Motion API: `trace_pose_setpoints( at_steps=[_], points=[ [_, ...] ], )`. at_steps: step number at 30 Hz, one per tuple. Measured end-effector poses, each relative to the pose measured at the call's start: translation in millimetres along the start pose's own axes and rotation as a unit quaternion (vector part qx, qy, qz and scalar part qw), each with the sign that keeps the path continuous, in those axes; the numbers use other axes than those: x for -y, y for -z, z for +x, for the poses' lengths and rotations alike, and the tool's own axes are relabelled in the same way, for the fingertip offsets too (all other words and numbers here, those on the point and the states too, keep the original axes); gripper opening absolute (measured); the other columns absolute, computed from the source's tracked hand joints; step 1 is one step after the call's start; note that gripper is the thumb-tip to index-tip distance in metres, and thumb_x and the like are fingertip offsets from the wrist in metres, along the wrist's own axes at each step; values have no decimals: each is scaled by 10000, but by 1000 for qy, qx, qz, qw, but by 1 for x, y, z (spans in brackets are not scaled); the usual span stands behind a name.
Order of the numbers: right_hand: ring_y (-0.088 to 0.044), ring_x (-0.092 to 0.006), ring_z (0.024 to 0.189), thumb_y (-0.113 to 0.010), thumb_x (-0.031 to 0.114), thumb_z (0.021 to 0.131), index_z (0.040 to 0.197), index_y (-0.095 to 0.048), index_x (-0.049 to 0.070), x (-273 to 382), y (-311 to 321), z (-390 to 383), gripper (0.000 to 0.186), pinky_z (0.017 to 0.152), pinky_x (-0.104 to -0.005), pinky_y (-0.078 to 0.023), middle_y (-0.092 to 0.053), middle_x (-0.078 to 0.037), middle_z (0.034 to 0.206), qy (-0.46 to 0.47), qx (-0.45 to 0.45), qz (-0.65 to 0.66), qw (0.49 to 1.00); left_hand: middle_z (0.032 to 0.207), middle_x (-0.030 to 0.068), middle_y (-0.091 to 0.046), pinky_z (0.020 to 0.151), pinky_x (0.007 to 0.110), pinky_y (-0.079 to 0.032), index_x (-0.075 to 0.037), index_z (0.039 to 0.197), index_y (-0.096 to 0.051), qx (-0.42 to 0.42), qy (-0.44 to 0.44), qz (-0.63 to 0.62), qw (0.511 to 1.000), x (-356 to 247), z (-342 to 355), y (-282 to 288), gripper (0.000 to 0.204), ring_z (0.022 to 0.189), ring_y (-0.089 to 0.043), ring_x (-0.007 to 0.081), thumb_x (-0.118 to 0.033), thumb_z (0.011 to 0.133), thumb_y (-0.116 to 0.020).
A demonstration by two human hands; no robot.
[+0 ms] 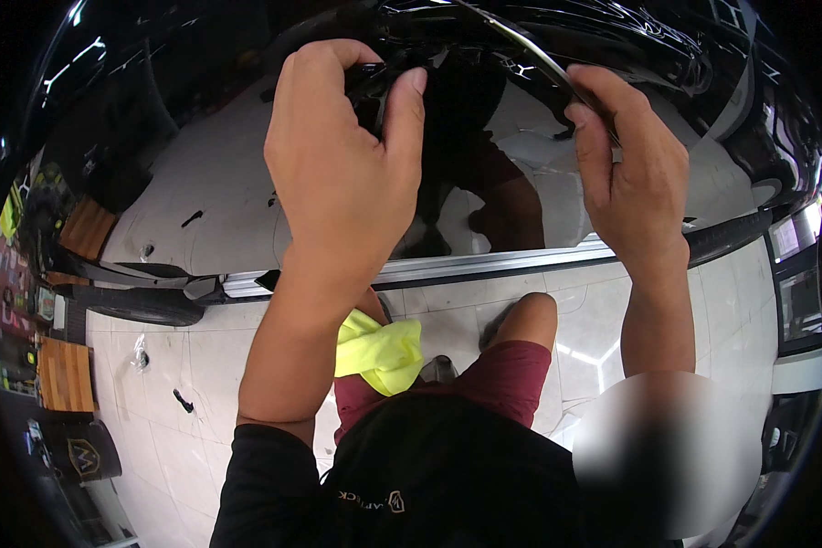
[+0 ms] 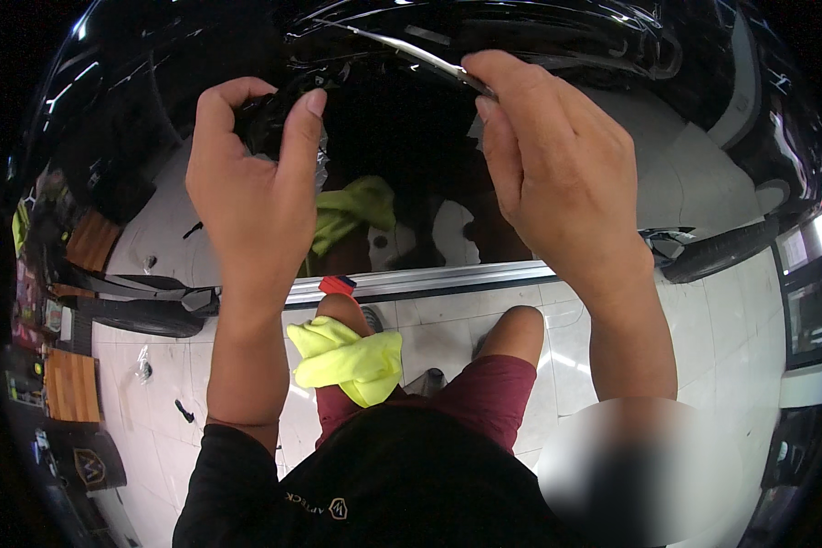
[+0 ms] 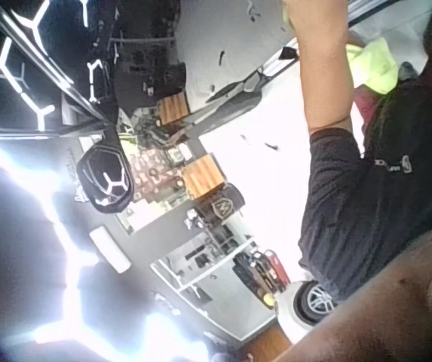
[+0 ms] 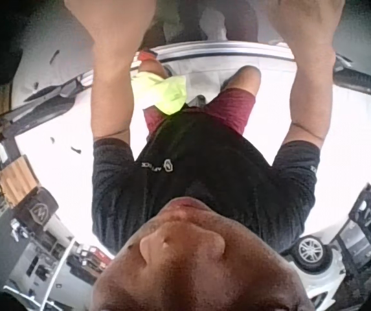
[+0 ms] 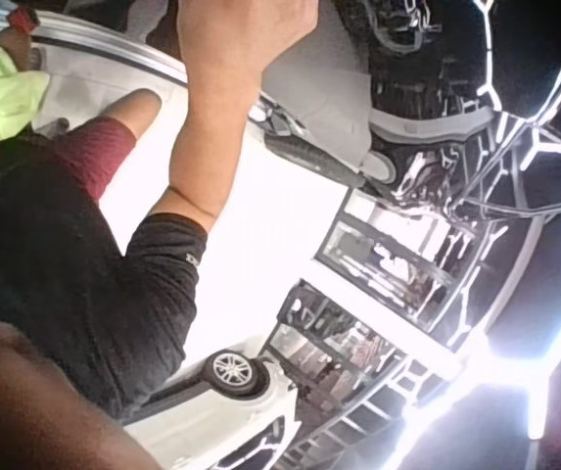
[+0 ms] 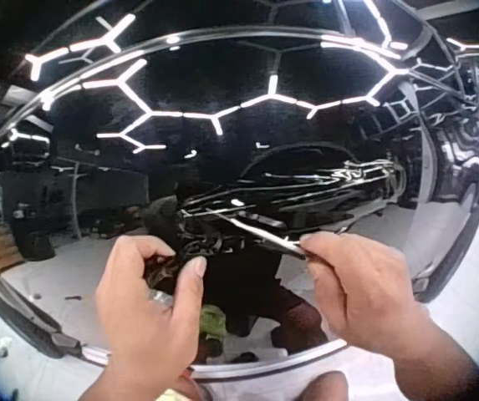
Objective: The person applies a black vinyl wrap to the rear bumper of a black car. They use a squeegee to smooth the film, a knife to trim excess material, and a cloth to wipe the surface. The person works on the lower edge and contours of the bumper, ensuring the wrap adheres smoothly.
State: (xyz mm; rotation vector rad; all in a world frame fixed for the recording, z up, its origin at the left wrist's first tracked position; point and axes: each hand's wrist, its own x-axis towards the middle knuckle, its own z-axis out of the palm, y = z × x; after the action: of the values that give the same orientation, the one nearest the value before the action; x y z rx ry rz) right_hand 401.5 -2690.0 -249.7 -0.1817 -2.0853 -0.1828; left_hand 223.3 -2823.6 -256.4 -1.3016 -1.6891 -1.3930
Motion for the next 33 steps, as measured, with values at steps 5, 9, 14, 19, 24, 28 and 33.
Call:
trace_pose_setpoints(
  at_steps=[5,9,14,19,24,28,33],
  points=[
    [-635,-215,705,-669,-34,843,1117,-680,64,-4,-2,10,291,632,-296,-515,-670,-90,856,86,-8,-53,995,748,87,-623,554,272,-446,-29,973,-586,-36,29,-64,997,7,2,-4,197,595,-592,175,-124,857,-715],
    [-626,-211,723,-688,-38,805,1108,-689,83,-2,-5,15,326,621,-305,-515,-653,-77,867,106,-18,-59,992,711,78,-626,547,261,-446,-36,965,-594,-25,53,-73,996,7,1,0,173,579,-593,154,-130,871,-704],
    [-615,-205,720,-696,-45,776,1104,-698,93,1,-6,16,356,612,-298,-512,-639,-73,860,106,-4,-68,992,750,83,-633,552,270,-436,-36,932,-610,-7,59,-68,996,7,-3,4,125,614,-599,163,-106,872,-694],
    [-600,-194,735,-711,11,752,1103,-679,125,-5,-5,18,370,598,-297,-498,-608,-39,850,127,-14,-96,987,804,92,-633,585,287,-443,-22,905,-614,1,60,-74,995,5,-3,4,102,664,-605,196,-74,859,-690],
    [-595,-195,734,-713,4,742,1108,-679,124,-6,-7,20,387,595,-297,-493,-605,-41,847,130,-16,-101,986,798,93,-625,593,296,-448,-18,911,-611,-6,31,-76,997,8,-2,0,99,663,-603,207,-55,855,-683],
    [-590,-194,710,-713,-54,749,1107,-697,89,-5,-5,22,386,585,-299,-490,-620,-65,836,135,-8,-86,987,800,92,-626,591,297,-449,-19,906,-613,-14,14,-84,996,11,-3,-3,93,663,-603,205,-48,850,-681],
    [-583,-187,705,-719,-59,735,1101,-696,92,-5,-5,22,397,588,-292,-484,-624,-51,839,133,-10,-103,986,798,32,-632,589,194,-397,-2,973,-623,3,-4,-64,998,13,-5,-4,113,692,-541,49,-69,905,-683]
  ],
)
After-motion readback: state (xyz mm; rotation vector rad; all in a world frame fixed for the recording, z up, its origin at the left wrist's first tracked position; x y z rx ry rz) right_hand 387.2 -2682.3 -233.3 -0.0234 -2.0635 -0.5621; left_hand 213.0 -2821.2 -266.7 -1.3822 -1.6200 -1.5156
